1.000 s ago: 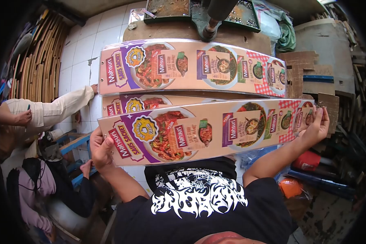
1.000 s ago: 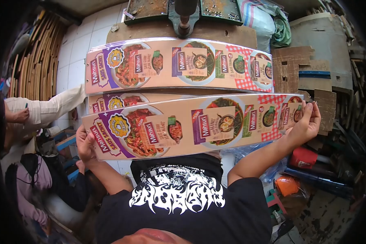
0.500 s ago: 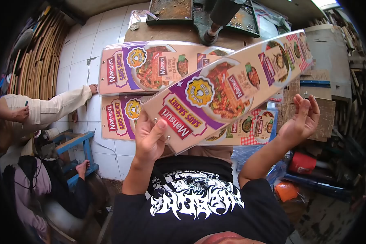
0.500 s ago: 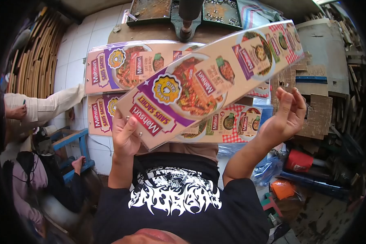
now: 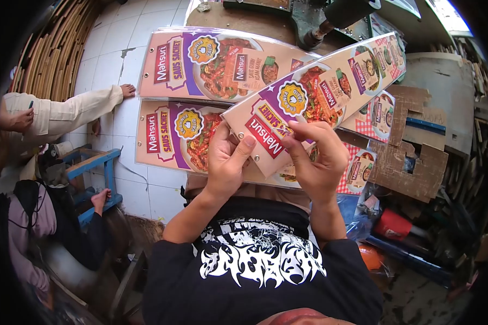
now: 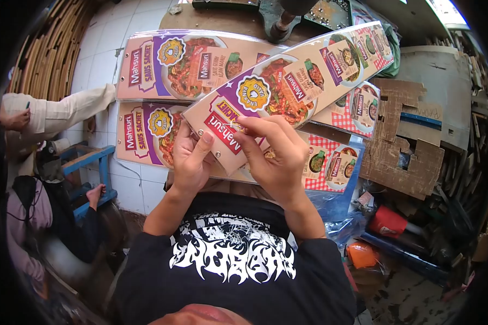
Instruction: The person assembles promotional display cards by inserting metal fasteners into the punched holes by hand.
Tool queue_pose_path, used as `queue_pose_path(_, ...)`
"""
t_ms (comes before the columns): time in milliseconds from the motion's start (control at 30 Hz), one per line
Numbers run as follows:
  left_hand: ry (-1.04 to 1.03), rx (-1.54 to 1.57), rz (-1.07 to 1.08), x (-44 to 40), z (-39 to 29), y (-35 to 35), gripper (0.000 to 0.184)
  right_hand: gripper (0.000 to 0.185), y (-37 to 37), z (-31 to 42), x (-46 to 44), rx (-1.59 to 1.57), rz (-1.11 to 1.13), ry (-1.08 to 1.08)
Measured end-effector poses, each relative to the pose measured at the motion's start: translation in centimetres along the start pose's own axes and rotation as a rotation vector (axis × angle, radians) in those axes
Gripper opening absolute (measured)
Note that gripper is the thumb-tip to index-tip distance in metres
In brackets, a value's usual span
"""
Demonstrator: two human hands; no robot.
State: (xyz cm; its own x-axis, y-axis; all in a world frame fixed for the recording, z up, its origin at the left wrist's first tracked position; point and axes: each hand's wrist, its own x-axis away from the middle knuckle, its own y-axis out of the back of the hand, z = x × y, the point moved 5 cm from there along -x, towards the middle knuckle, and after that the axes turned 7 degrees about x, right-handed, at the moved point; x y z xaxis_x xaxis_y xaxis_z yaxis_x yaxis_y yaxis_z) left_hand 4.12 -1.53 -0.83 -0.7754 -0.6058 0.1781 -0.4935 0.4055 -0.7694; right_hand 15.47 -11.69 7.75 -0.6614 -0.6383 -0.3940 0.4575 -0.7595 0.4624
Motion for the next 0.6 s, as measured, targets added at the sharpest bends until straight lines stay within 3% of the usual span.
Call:
queue_pose_path(233,-0.024,0.097,-0.024,0.7,-0.7,0.2,0.046,0.028,-3.0,-0.5,0.4,0.047,0.047,-0.035)
queue_pose_path(300,-0.029,-0.146,-0.010,0.8,-1.2,0.4,0.046,0.029,-3.4,-0.3,0.4,0.117,0.053,0.052)
queue_pose_path(600,-0.023,-0.137,-0.103,0.7,-0.9,1.5,0.047,0.040,-5.2,-0.3,-0.1,0.281,0.099,0.211)
